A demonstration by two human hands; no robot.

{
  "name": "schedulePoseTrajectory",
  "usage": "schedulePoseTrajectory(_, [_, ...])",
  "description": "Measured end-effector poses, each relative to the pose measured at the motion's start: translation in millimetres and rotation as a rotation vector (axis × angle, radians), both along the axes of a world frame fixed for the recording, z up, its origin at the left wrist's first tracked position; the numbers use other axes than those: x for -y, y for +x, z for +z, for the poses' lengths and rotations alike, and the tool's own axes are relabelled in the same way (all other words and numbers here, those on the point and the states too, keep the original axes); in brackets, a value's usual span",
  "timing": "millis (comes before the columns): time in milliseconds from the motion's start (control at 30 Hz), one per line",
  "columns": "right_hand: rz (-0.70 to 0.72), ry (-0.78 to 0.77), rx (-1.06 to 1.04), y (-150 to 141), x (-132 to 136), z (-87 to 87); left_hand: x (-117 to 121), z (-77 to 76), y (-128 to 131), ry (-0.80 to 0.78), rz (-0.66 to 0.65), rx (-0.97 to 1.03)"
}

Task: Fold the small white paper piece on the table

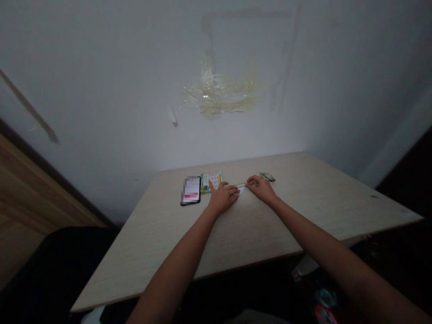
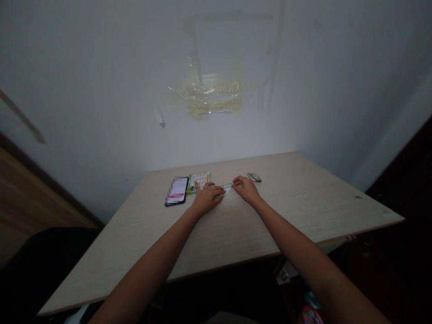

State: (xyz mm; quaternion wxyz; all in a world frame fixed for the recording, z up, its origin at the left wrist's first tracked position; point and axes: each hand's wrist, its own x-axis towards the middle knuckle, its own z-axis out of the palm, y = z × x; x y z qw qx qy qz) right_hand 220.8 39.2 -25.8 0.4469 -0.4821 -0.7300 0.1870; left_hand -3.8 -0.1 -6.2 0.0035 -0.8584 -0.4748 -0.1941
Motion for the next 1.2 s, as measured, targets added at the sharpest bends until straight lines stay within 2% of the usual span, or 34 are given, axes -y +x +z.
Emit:
schedulePoseTrajectory(233, [-0.037, 0.045, 0.133, -8.0, 0.4, 1.0, -1.5, -0.4, 0.2, -0.033, 0.026, -0.001])
schedulePoseTrajectory(433, [0.118, 0.145, 0.231, -8.1, 7.9, 7.5, -1.5, -0.5, 2.2, -0.02, 0.037, -0.02])
schedulePoseTrajectory(733, [0.239, 0.158, 0.298, -8.6, 16.4, 12.9, -0.9, -0.7, 2.0, -0.033, 0.036, 0.014])
schedulePoseTrajectory(833, [0.229, 0.15, 0.309, -9.0, 18.3, 14.6, -0.9, 0.3, 1.0, -0.056, 0.033, 0.025])
schedulePoseTrajectory(1033, [0.123, 0.099, 0.307, -9.9, 19.6, 16.3, -2.6, 1.9, -2.0, -0.092, -0.006, 0.041])
schedulePoseTrajectory(1200, [0.178, 0.105, 0.3, -8.7, 17.3, 13.6, -3.7, 0.0, -3.8, -0.092, 0.001, 0.004])
